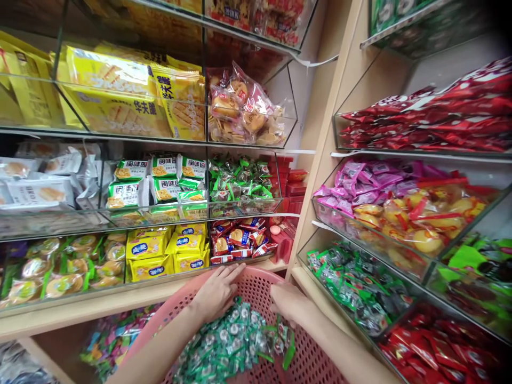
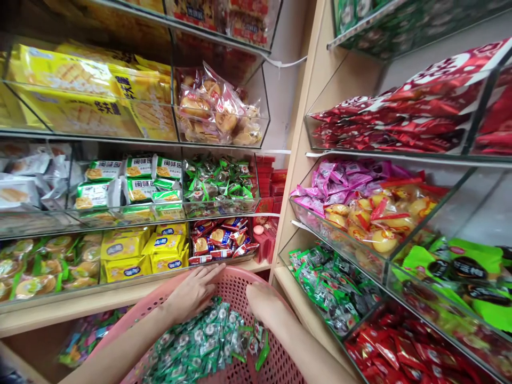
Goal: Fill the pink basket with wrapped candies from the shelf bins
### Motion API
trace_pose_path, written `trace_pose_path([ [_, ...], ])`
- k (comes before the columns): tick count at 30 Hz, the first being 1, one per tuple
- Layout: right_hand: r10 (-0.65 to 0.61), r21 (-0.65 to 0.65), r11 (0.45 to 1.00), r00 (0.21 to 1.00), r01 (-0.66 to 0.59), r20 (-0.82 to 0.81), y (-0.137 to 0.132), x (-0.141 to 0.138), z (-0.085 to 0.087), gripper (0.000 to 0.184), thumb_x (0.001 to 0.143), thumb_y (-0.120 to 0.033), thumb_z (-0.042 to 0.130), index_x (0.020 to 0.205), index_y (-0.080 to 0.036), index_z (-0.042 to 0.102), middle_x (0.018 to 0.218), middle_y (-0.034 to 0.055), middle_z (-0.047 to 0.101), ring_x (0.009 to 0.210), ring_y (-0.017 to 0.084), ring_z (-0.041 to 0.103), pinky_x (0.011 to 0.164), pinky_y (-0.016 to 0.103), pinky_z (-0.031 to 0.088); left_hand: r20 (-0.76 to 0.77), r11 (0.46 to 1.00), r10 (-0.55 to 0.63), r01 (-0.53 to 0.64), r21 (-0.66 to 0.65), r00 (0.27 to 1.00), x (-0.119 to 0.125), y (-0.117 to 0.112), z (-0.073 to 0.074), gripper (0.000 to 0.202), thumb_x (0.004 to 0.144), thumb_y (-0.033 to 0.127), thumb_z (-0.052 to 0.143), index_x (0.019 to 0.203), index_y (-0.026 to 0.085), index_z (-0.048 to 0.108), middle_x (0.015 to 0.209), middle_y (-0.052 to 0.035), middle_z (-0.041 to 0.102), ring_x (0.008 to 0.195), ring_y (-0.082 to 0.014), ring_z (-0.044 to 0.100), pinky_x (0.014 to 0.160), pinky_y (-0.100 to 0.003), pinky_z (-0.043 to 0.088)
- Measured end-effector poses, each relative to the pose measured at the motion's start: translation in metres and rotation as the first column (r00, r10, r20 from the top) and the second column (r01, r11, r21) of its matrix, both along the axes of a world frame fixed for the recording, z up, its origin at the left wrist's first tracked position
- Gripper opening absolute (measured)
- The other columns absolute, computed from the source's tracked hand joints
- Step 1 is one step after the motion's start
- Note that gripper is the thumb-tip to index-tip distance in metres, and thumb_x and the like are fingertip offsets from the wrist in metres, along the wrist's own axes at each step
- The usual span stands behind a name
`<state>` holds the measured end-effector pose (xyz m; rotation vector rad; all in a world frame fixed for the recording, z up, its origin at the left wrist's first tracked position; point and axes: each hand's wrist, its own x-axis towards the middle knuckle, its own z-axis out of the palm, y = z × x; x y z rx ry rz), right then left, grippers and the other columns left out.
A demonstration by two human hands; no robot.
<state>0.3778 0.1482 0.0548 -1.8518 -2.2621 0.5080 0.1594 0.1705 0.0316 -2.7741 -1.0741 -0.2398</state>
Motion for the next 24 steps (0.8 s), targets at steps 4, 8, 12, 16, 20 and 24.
trace_pose_path([
  [4, 0.068, 0.004, 0.997, 0.965, -0.071, 0.252, -0.004, -0.005, 0.022, 0.012, 0.072, -0.012, 0.058, 0.074, -0.015, 0.069, 0.09, 0.0152, 0.071, 0.086, 0.029, 0.067, 0.07, 0.033, 0.049, 0.04, 1.0, -0.001, 0.0, 0.007, 0.999, -0.002, 0.001, -0.008, 0.011, 0.076, 0.024, 0.061, 0.084, 0.017, 0.063, 0.154, -0.006, 0.02, 0.136, -0.0262, 0.027, 0.111, -0.044, 0.021],
  [8, 0.026, 0.197, 0.978, 0.973, -0.073, 0.231, 0.003, -0.003, 0.063, 0.017, 0.081, -0.028, 0.055, 0.078, -0.018, 0.068, 0.089, 0.0118, 0.07, 0.086, 0.025, 0.066, 0.067, 0.028, 0.045, 0.048, 1.0, 0.017, -0.017, 0.016, 0.999, -0.003, 0.004, -0.015, 0.012, 0.075, 0.023, 0.061, 0.086, 0.018, 0.062, 0.155, -0.0031, 0.016, 0.137, -0.0265, 0.025, 0.111, -0.044, 0.02],
  [12, -0.003, 0.536, 0.844, 1.0, 0.003, -0.001, 0.027, -0.001, 0.124, 0.033, 0.091, -0.035, 0.039, 0.074, -0.021, 0.063, 0.075, 0.005, 0.068, 0.072, 0.018, 0.065, 0.063, 0.024, 0.041, 0.03, 0.999, 0.049, -0.049, 0.0, 0.998, -0.002, 0.002, -0.014, 0.014, 0.073, 0.019, 0.059, 0.087, 0.017, 0.062, 0.155, -0.0046, 0.014, 0.137, -0.0271, 0.025, 0.111, -0.046, 0.021],
  [16, 0.007, 0.772, 0.625, 0.988, 0.116, -0.154, 0.066, -0.003, 0.171, 0.024, 0.091, -0.028, 0.038, 0.096, -0.021, 0.06, 0.089, 0.0035, 0.067, 0.079, 0.016, 0.063, 0.069, 0.024, 0.042, -0.003, 0.994, 0.099, -0.099, -0.054, 0.995, 0.002, -0.003, -0.006, 0.02, 0.067, 0.014, 0.059, 0.087, 0.017, 0.062, 0.154, -0.0059, 0.015, 0.137, -0.0304, 0.026, 0.111, -0.049, 0.022],
  [20, -0.08, 0.803, 0.596, 0.996, 0.025, 0.028, 0.099, -0.004, 0.194, 0.039, 0.088, -0.025, 0.042, 0.126, -0.023, 0.047, 0.126, 0.0072, 0.052, 0.085, 0.019, 0.063, 0.072, 0.029, 0.046, -0.038, 0.988, 0.132, -0.135, -0.08, 0.99, 0.006, -0.004, 0.001, 0.023, 0.066, 0.015, 0.06, 0.088, 0.018, 0.064, 0.153, -0.0056, 0.015, 0.136, -0.0305, 0.027, 0.111, -0.049, 0.023],
  [24, -0.136, 0.764, 0.642, 0.97, -0.068, 0.201, 0.111, -0.008, 0.21, 0.056, 0.085, -0.022, 0.043, 0.14, -0.024, 0.03, 0.144, 0.0106, 0.034, 0.088, 0.023, 0.064, 0.074, 0.036, 0.048, -0.083, 0.986, 0.129, -0.136, -0.094, 0.988, 0.008, 0.001, 0.002, 0.021, 0.067, 0.016, 0.063, 0.087, 0.017, 0.067, 0.152, -0.0067, 0.016, 0.136, -0.0304, 0.028, 0.111, -0.047, 0.026],
])
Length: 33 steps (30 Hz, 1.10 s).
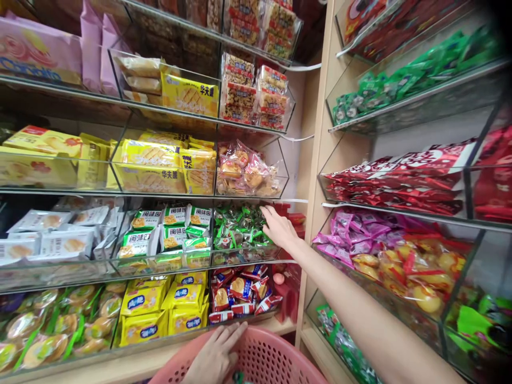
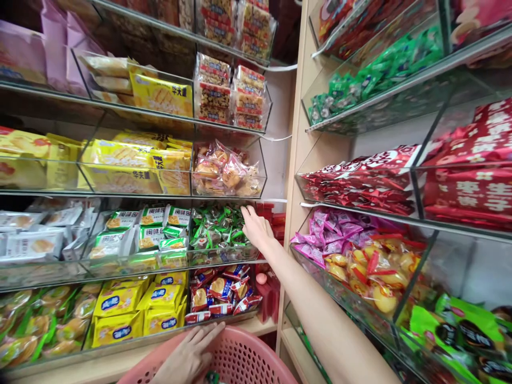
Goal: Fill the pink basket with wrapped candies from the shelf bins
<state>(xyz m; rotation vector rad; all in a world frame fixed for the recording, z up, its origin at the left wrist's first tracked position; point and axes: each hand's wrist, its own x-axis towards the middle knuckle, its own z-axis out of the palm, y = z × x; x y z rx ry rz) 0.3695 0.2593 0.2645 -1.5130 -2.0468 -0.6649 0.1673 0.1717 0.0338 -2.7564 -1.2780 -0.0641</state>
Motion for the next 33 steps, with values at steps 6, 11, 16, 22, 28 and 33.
trace_pose_path([
  [6, -0.032, -0.065, 0.997, 0.999, 0.035, 0.038, 0.003, -0.004, 0.014, 0.061, 0.084, -0.021, 0.051, 0.141, -0.025, 0.029, 0.131, 0.011, 0.05, 0.1, 0.028, 0.061, 0.078, 0.035, 0.047, -0.087, 1.0, 0.021, -0.022, -0.008, 0.996, 0.004, -0.003, 0.008, 0.024, 0.068, 0.013, 0.062, 0.092, 0.016, 0.067, 0.151, -0.0082, 0.013, 0.137, -0.0314, 0.026, 0.11, -0.049, 0.027],
  [11, -0.06, -0.068, 0.996, 0.996, 0.065, 0.07, 0.0, -0.004, 0.012, 0.044, 0.088, -0.022, 0.049, 0.131, -0.024, 0.041, 0.12, 0.0106, 0.056, 0.095, 0.027, 0.062, 0.074, 0.034, 0.046, -0.07, 0.996, 0.058, -0.063, -0.067, 0.996, 0.006, -0.011, 0.019, 0.031, 0.065, 0.01, 0.059, 0.095, 0.015, 0.065, 0.152, -0.0068, 0.01, 0.138, -0.0297, 0.022, 0.113, -0.048, 0.022],
  [16, -0.053, -0.033, 0.998, 0.998, 0.053, -0.015, -0.001, 0.0, 0.004, 0.027, 0.093, -0.026, 0.038, 0.116, -0.023, 0.051, 0.113, 0.009, 0.058, 0.091, 0.023, 0.062, 0.071, 0.032, 0.045, -0.048, 0.994, 0.054, -0.058, -0.094, 0.997, 0.007, -0.013, 0.023, 0.032, 0.064, 0.009, 0.057, 0.094, 0.015, 0.065, 0.152, -0.0068, 0.011, 0.138, -0.0297, 0.022, 0.113, -0.049, 0.022],
  [22, 0.136, 0.143, 0.984, 0.972, -0.109, -0.193, 0.004, 0.01, -0.007, 0.026, 0.094, -0.027, 0.039, 0.113, -0.024, 0.056, 0.11, 0.0066, 0.062, 0.09, 0.021, 0.062, 0.072, 0.03, 0.045, -0.042, 0.994, 0.052, -0.056, -0.089, 0.998, 0.004, -0.013, 0.02, 0.032, 0.064, 0.011, 0.057, 0.095, 0.015, 0.065, 0.153, -0.0056, 0.011, 0.139, -0.029, 0.021, 0.113, -0.048, 0.02],
  [28, 0.448, 0.394, 0.886, 0.668, -0.244, -0.594, -0.039, 0.011, -0.036, 0.027, 0.091, -0.036, 0.044, 0.106, -0.019, 0.06, 0.096, 0.0058, 0.068, 0.061, 0.014, 0.062, 0.06, 0.026, 0.047, 0.078, 0.994, -0.072, 0.065, 0.091, 0.994, -0.01, 0.002, -0.011, 0.016, 0.074, 0.023, 0.059, 0.089, 0.018, 0.063, 0.155, -0.004, 0.013, 0.137, -0.0277, 0.025, 0.112, -0.046, 0.022],
  [33, 0.345, 0.063, 0.891, 0.581, -0.449, -0.737, -0.115, 0.026, -0.095, 0.029, 0.087, -0.04, 0.049, 0.103, -0.019, 0.061, 0.078, 0.0013, 0.067, 0.05, 0.011, 0.058, 0.052, 0.023, 0.045, 0.075, 0.988, -0.117, 0.108, 0.114, 0.99, -0.013, 0.003, -0.013, 0.013, 0.078, 0.025, 0.06, 0.087, 0.017, 0.063, 0.154, -0.0047, 0.017, 0.135, -0.0286, 0.03, 0.109, -0.045, 0.025],
])
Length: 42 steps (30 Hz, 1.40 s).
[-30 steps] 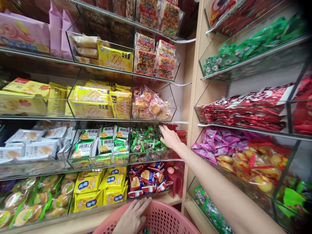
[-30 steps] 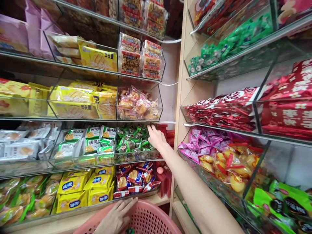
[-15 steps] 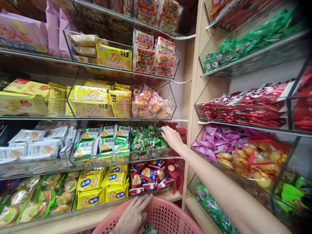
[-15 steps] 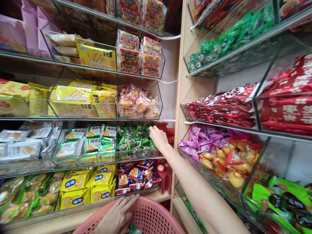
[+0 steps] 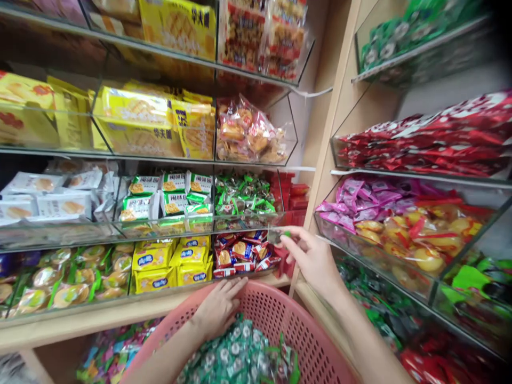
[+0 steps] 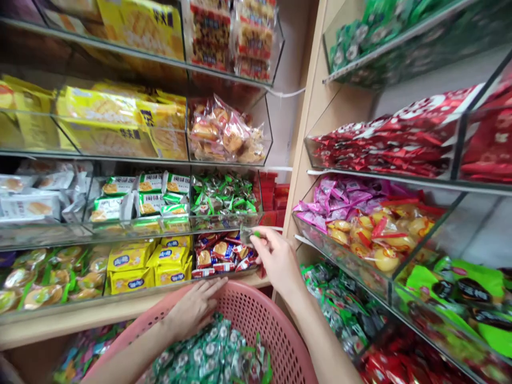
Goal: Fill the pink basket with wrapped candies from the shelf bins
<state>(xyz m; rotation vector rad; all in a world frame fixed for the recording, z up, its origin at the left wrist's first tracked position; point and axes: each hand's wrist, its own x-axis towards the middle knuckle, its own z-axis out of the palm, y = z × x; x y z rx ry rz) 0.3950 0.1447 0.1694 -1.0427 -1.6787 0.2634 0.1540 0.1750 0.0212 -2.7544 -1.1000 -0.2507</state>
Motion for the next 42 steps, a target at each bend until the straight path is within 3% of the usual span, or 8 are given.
trace_pose_path([
  [3, 0.144, -0.269, 0.958, 0.98, -0.104, 0.134, -0.034, 0.014, -0.041, 0.025, 0.089, -0.037, 0.047, 0.102, -0.021, 0.062, 0.075, 0.0003, 0.066, 0.055, 0.013, 0.059, 0.057, 0.024, 0.046, -0.001, 1.0, -0.024, 0.024, 0.006, 1.0, 0.002, -0.001, 0.006, 0.014, 0.08, 0.027, 0.059, 0.087, 0.016, 0.063, 0.153, -0.009, 0.02, 0.134, -0.0283, 0.031, 0.108, -0.045, 0.026],
  [5, 0.189, -0.383, 0.919, 0.957, -0.093, 0.221, -0.047, 0.022, -0.067, 0.022, 0.089, -0.034, 0.046, 0.098, -0.023, 0.063, 0.079, 0.0007, 0.067, 0.066, 0.015, 0.062, 0.065, 0.026, 0.047, -0.004, 0.999, -0.03, 0.03, 0.022, 1.0, 0.004, -0.002, 0.008, 0.012, 0.081, 0.027, 0.058, 0.084, 0.016, 0.062, 0.153, -0.0094, 0.021, 0.133, -0.0279, 0.032, 0.107, -0.045, 0.027],
  [8, 0.175, -0.454, 0.891, 0.921, 0.002, 0.348, -0.055, 0.028, -0.1, 0.02, 0.088, -0.03, 0.046, 0.094, -0.024, 0.065, 0.091, 0.0021, 0.068, 0.087, 0.019, 0.062, 0.078, 0.029, 0.044, -0.027, 0.999, -0.028, 0.029, 0.038, 0.999, 0.005, -0.002, 0.009, 0.013, 0.08, 0.029, 0.06, 0.082, 0.016, 0.062, 0.153, -0.0091, 0.021, 0.133, -0.028, 0.033, 0.106, -0.044, 0.029],
  [12, 0.18, -0.502, 0.861, 0.876, 0.08, 0.448, -0.055, 0.03, -0.127, 0.019, 0.087, -0.028, 0.046, 0.09, -0.025, 0.064, 0.09, 0.001, 0.068, 0.087, 0.02, 0.061, 0.076, 0.027, 0.042, -0.057, 0.998, -0.023, 0.026, 0.052, 0.998, 0.006, -0.002, 0.01, 0.016, 0.079, 0.031, 0.061, 0.083, 0.016, 0.062, 0.153, -0.0091, 0.021, 0.133, -0.0279, 0.033, 0.105, -0.043, 0.029],
  [19, 0.218, -0.543, 0.83, 0.821, 0.129, 0.528, -0.058, 0.029, -0.134, 0.013, 0.083, -0.031, 0.054, 0.085, -0.027, 0.066, 0.085, -0.0025, 0.069, 0.084, 0.018, 0.06, 0.067, 0.024, 0.038, -0.061, 0.996, -0.023, 0.028, 0.085, 0.998, 0.006, 0.0, 0.009, 0.013, 0.079, 0.03, 0.061, 0.082, 0.017, 0.061, 0.151, -0.0089, 0.027, 0.128, -0.0266, 0.037, 0.101, -0.042, 0.032],
  [29, 0.232, -0.582, 0.807, 0.85, 0.103, 0.473, -0.058, 0.028, -0.138, 0.012, 0.079, -0.026, 0.055, 0.081, -0.026, 0.067, 0.081, -0.0034, 0.071, 0.08, 0.016, 0.062, 0.068, 0.022, 0.039, -0.053, 0.998, -0.011, 0.014, 0.059, 0.999, 0.007, -0.002, 0.01, 0.012, 0.081, 0.029, 0.058, 0.084, 0.017, 0.061, 0.151, -0.0075, 0.029, 0.129, -0.0253, 0.034, 0.103, -0.042, 0.029],
  [38, 0.24, -0.563, 0.822, 0.844, 0.086, 0.48, -0.043, 0.029, -0.159, 0.015, 0.079, -0.027, 0.053, 0.077, -0.024, 0.068, 0.078, -0.0004, 0.072, 0.076, 0.018, 0.065, 0.066, 0.023, 0.043, 0.003, 0.999, 0.016, -0.016, 0.043, 1.0, 0.005, -0.001, 0.004, 0.015, 0.082, 0.027, 0.055, 0.092, 0.018, 0.061, 0.151, -0.0063, 0.027, 0.128, -0.0271, 0.035, 0.104, -0.045, 0.029],
  [42, 0.194, -0.53, 0.848, 0.925, 0.009, 0.326, -0.034, 0.025, -0.14, 0.021, 0.082, -0.029, 0.049, 0.071, -0.021, 0.065, 0.071, 0.0011, 0.069, 0.069, 0.017, 0.063, 0.064, 0.024, 0.044, 0.022, 0.999, 0.033, -0.034, 0.02, 0.999, 0.003, -0.001, 0.001, 0.015, 0.081, 0.026, 0.055, 0.092, 0.018, 0.061, 0.151, -0.0079, 0.028, 0.127, -0.0282, 0.037, 0.104, -0.046, 0.029],
])
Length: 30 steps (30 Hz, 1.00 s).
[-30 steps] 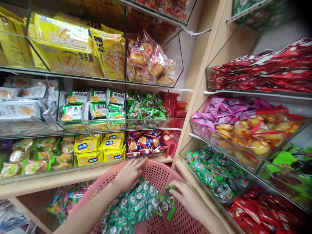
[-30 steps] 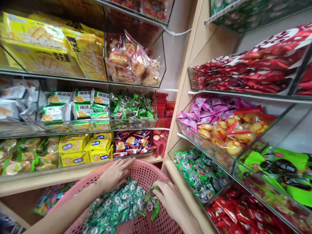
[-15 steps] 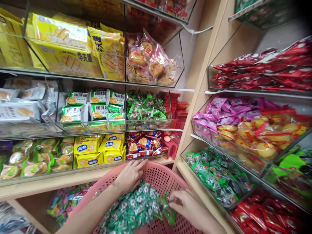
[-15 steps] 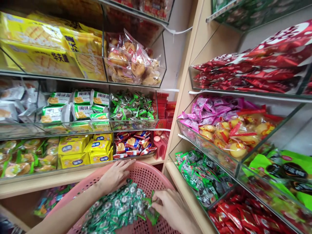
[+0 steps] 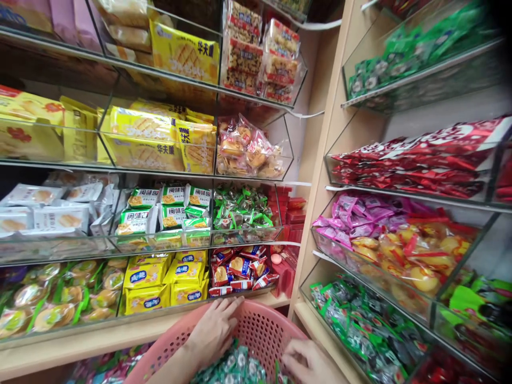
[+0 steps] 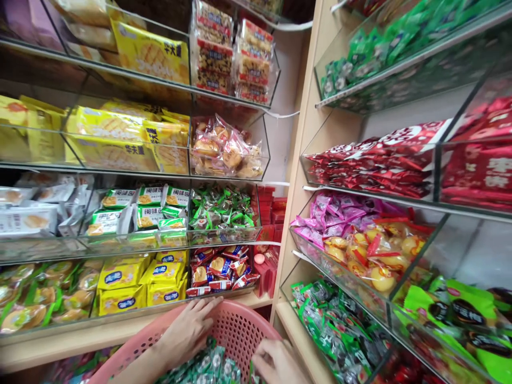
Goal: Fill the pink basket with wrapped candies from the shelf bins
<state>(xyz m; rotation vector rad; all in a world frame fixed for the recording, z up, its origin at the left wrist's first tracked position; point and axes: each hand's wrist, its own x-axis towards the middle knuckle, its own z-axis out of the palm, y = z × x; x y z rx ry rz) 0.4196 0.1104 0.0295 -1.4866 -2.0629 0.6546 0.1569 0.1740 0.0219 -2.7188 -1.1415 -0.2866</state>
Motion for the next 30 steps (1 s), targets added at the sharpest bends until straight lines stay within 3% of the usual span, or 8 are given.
trace_pose_path([
  [3, -0.002, 0.129, 0.992, 0.992, 0.019, -0.128, 0.012, -0.007, 0.042, 0.026, 0.085, -0.036, 0.046, 0.074, -0.02, 0.064, 0.071, 0.0008, 0.066, 0.068, 0.017, 0.06, 0.063, 0.025, 0.044, 0.009, 1.0, -0.002, 0.002, 0.0, 1.0, -0.001, 0.001, -0.002, 0.016, 0.08, 0.027, 0.057, 0.092, 0.018, 0.062, 0.15, -0.007, 0.029, 0.13, -0.0285, 0.035, 0.106, -0.047, 0.028],
  [8, -0.007, 0.305, 0.946, 0.951, 0.106, -0.309, 0.055, -0.031, 0.134, 0.032, 0.083, -0.045, 0.047, 0.078, -0.018, 0.062, 0.062, 0.0005, 0.062, 0.056, 0.015, 0.056, 0.057, 0.026, 0.043, -0.007, 1.0, 0.0, 0.0, -0.016, 1.0, -0.003, 0.0, 0.0, 0.019, 0.078, 0.03, 0.059, 0.092, 0.017, 0.062, 0.151, -0.0072, 0.026, 0.13, -0.0301, 0.034, 0.106, -0.048, 0.03],
  [11, -0.107, 0.502, 0.824, 0.942, 0.263, -0.319, 0.086, -0.05, 0.177, 0.029, 0.079, -0.044, 0.053, 0.077, -0.018, 0.065, 0.076, 0.0043, 0.068, 0.07, 0.018, 0.061, 0.067, 0.028, 0.044, -0.014, 1.0, -0.009, 0.008, -0.024, 1.0, -0.002, -0.002, 0.003, 0.022, 0.079, 0.033, 0.057, 0.092, 0.017, 0.063, 0.152, -0.0074, 0.026, 0.131, -0.0303, 0.034, 0.107, -0.048, 0.03],
  [13, -0.187, 0.578, 0.756, 0.947, 0.308, -0.261, 0.102, -0.063, 0.196, 0.028, 0.077, -0.044, 0.055, 0.075, -0.019, 0.066, 0.086, 0.0061, 0.069, 0.081, 0.02, 0.061, 0.072, 0.029, 0.043, -0.012, 1.0, 0.001, -0.001, -0.023, 1.0, -0.001, -0.004, 0.005, 0.021, 0.078, 0.033, 0.058, 0.092, 0.019, 0.064, 0.152, -0.0062, 0.026, 0.131, -0.0295, 0.035, 0.107, -0.047, 0.031],
  [15, -0.27, 0.571, 0.749, 0.942, 0.336, -0.201, 0.114, -0.075, 0.207, 0.029, 0.077, -0.047, 0.055, 0.072, -0.02, 0.067, 0.088, 0.0073, 0.069, 0.085, 0.022, 0.062, 0.07, 0.03, 0.042, -0.001, 1.0, 0.015, -0.015, -0.015, 1.0, -0.001, -0.005, 0.006, 0.019, 0.074, 0.03, 0.061, 0.091, 0.023, 0.065, 0.151, -0.0037, 0.028, 0.129, -0.0287, 0.038, 0.106, -0.045, 0.033],
  [19, -0.386, 0.446, 0.796, 0.911, 0.409, -0.145, 0.128, -0.091, 0.212, 0.031, 0.075, -0.048, 0.055, 0.061, -0.021, 0.065, 0.074, 0.0081, 0.068, 0.076, 0.023, 0.063, 0.061, 0.029, 0.039, 0.029, 1.0, 0.004, -0.004, 0.008, 1.0, -0.002, -0.006, 0.004, 0.021, 0.071, 0.027, 0.061, 0.091, 0.027, 0.065, 0.151, 0.0005, 0.029, 0.129, -0.0278, 0.039, 0.106, -0.045, 0.034],
  [23, -0.371, 0.419, 0.81, 0.912, 0.41, -0.174, 0.139, -0.095, 0.206, 0.029, 0.073, -0.039, 0.056, 0.051, -0.021, 0.059, 0.057, 0.0045, 0.063, 0.063, 0.019, 0.061, 0.057, 0.027, 0.037, 0.046, 0.999, -0.017, 0.016, 0.041, 0.999, -0.006, -0.004, 0.0, 0.019, 0.077, 0.033, 0.057, 0.092, 0.025, 0.065, 0.152, 0.0005, 0.027, 0.13, -0.0269, 0.038, 0.107, -0.043, 0.032],
  [30, -0.331, 0.448, 0.765, 0.88, 0.462, -0.341, 0.146, -0.087, 0.202, 0.032, 0.074, -0.038, 0.051, 0.049, -0.02, 0.059, 0.045, 0.0028, 0.056, 0.052, 0.017, 0.06, 0.055, 0.025, 0.04, 0.055, 0.999, -0.036, 0.035, 0.01, 0.998, -0.009, -0.003, 0.0, 0.023, 0.076, 0.032, 0.056, 0.095, 0.025, 0.066, 0.152, -0.0005, 0.024, 0.132, -0.027, 0.035, 0.107, -0.045, 0.031],
])
